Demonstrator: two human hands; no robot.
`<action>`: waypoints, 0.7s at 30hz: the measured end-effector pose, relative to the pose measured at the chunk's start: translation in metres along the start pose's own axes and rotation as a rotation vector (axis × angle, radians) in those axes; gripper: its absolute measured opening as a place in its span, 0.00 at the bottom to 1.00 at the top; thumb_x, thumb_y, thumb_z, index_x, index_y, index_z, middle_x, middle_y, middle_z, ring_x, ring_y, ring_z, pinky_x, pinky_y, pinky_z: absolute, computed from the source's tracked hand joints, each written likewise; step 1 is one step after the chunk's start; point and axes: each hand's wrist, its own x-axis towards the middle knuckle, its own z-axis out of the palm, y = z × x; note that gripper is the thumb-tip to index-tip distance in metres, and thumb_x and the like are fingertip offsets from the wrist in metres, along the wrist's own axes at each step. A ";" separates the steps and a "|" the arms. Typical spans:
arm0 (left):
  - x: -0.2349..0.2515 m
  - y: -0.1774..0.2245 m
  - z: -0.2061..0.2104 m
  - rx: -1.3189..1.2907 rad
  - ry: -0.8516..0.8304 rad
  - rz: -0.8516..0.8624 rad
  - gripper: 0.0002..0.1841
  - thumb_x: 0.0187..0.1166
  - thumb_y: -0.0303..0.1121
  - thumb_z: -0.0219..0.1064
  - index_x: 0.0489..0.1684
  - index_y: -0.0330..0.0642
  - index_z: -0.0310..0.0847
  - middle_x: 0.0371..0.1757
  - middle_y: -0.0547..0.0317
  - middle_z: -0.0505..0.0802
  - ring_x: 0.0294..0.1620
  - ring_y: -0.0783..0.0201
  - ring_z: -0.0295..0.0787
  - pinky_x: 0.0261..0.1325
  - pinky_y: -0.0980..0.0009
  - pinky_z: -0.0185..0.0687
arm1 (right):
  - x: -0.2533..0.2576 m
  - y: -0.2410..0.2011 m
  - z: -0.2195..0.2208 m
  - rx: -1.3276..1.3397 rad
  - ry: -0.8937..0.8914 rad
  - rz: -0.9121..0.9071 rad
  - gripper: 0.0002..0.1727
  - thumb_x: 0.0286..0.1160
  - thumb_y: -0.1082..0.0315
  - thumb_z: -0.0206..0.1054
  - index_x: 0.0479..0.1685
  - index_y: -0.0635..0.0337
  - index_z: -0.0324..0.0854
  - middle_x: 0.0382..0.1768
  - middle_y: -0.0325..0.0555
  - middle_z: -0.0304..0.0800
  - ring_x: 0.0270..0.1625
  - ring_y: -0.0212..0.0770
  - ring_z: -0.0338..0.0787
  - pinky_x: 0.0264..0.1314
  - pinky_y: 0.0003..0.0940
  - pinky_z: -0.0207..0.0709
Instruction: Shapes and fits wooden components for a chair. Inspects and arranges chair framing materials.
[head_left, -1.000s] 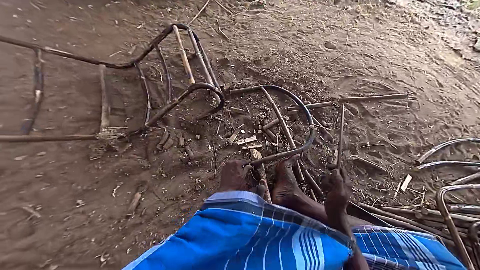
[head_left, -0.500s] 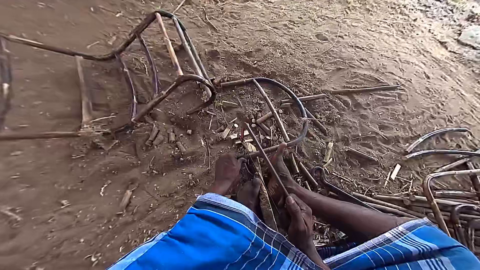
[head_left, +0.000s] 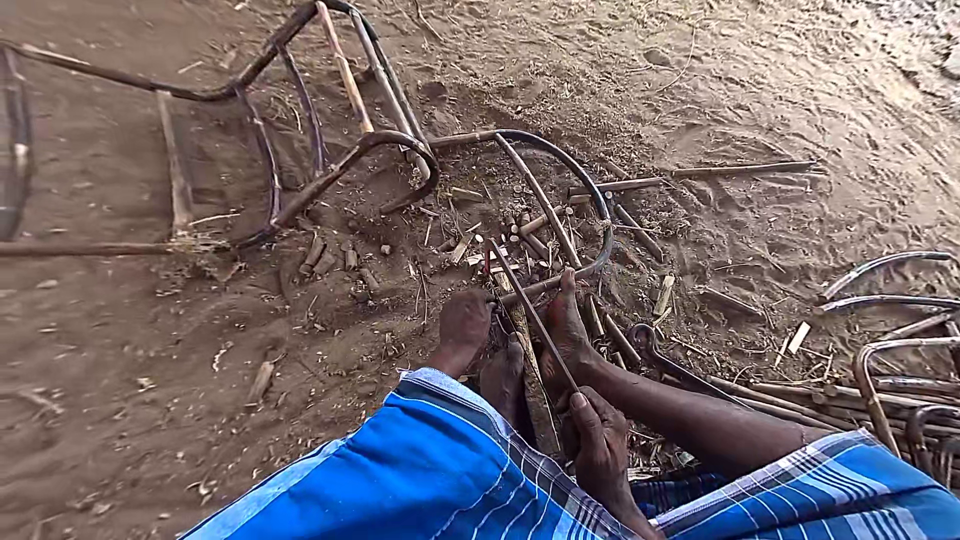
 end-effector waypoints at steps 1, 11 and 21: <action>0.001 0.000 0.000 0.001 -0.010 -0.012 0.12 0.84 0.37 0.65 0.51 0.43 0.92 0.48 0.43 0.96 0.54 0.40 0.93 0.59 0.39 0.84 | 0.000 0.000 0.000 -0.013 0.005 0.003 0.27 0.87 0.43 0.52 0.32 0.55 0.84 0.09 0.32 0.64 0.10 0.29 0.64 0.12 0.28 0.63; 0.004 -0.001 -0.001 0.057 -0.052 -0.048 0.14 0.86 0.38 0.63 0.56 0.43 0.91 0.54 0.41 0.94 0.59 0.40 0.92 0.61 0.38 0.84 | 0.021 -0.019 0.018 -0.271 0.045 0.055 0.23 0.86 0.50 0.51 0.30 0.53 0.84 0.13 0.40 0.72 0.11 0.38 0.70 0.13 0.38 0.68; 0.001 0.004 -0.007 0.152 -0.115 0.009 0.15 0.87 0.35 0.60 0.58 0.37 0.87 0.58 0.33 0.91 0.60 0.32 0.89 0.58 0.33 0.83 | 0.043 -0.028 0.018 -0.151 -0.020 0.145 0.31 0.88 0.39 0.45 0.32 0.51 0.83 0.10 0.39 0.67 0.09 0.36 0.64 0.10 0.33 0.61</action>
